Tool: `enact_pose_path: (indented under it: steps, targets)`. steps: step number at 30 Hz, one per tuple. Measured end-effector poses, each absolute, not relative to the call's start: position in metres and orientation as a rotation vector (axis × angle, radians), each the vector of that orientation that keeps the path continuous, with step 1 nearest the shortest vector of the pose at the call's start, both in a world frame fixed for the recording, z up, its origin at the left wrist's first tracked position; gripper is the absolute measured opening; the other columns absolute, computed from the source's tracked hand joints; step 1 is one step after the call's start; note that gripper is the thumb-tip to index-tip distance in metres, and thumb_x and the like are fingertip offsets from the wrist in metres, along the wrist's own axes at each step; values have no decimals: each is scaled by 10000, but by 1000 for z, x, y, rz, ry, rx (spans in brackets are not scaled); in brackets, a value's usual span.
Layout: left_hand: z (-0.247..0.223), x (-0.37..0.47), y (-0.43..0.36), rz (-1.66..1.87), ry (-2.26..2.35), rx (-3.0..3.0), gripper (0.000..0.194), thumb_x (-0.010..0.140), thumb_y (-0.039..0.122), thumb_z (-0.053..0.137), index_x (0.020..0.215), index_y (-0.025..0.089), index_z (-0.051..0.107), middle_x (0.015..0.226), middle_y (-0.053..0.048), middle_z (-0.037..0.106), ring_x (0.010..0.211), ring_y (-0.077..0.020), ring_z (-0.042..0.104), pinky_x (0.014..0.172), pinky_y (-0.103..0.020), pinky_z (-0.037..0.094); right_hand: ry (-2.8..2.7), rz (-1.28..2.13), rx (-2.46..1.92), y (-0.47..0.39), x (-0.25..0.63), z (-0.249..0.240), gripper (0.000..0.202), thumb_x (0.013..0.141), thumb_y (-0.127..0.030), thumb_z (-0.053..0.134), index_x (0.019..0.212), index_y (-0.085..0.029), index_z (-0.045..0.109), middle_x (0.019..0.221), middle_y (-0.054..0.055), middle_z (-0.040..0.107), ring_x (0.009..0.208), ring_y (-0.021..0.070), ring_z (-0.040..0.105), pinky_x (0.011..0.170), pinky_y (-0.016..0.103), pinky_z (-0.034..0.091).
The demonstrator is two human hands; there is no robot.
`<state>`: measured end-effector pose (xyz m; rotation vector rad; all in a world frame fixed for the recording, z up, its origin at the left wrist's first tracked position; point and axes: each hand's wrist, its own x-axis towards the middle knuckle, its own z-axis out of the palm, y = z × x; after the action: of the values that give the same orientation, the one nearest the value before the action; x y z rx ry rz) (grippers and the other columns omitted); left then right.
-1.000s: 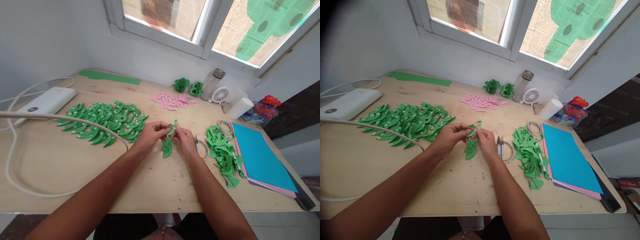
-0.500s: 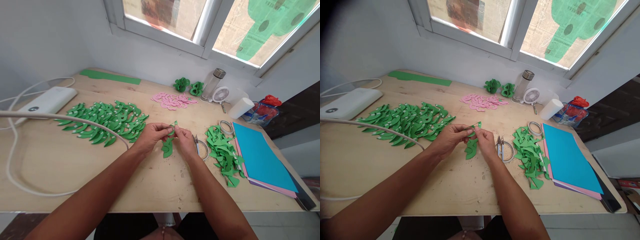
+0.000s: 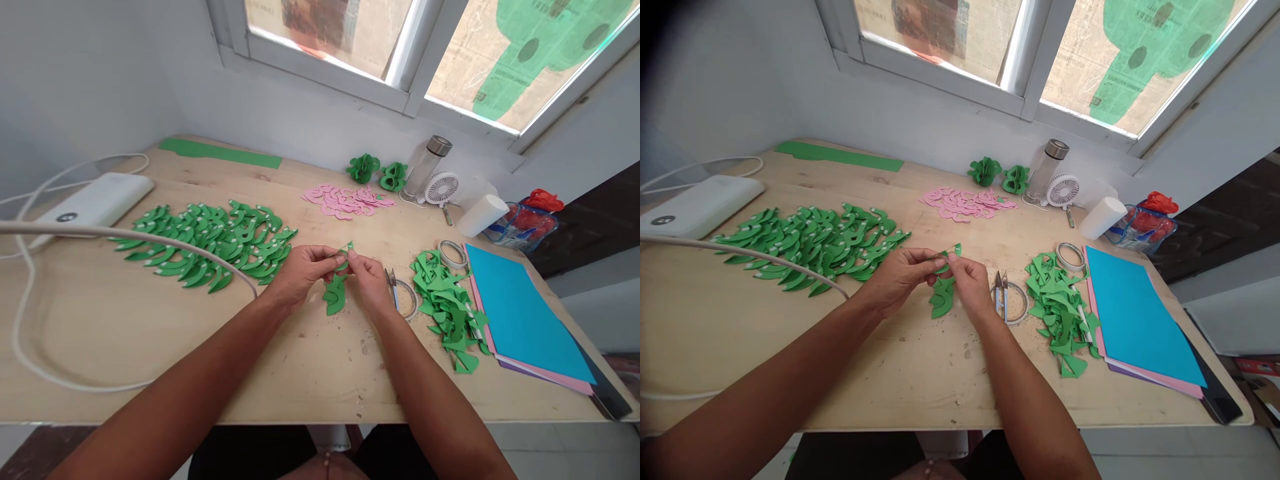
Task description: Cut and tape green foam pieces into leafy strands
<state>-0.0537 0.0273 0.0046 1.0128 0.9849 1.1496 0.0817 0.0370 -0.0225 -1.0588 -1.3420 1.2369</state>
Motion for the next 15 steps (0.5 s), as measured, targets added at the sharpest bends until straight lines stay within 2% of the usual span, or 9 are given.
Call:
enact_pose_path:
  steps: [11,15]
  targets:
    - [5,-54,27,1166,1004,1031,164,606,292,725,580,150,647,562,-7,575,504,-91,460,503,-223,393,-1324,1319,-1029,37,81,-23,495,756,-628,554,523,-191,567,539,17,601,605,161,566,643,293,435]
    - [5,-54,28,1165,988,1044,162,617,280,708,561,151,628,549,3,565,500,-85,455,513,-222,384,-1284,1413,-978,35,80,-22,472,759,-614,567,574,-182,608,556,26,612,604,169,578,646,301,444]
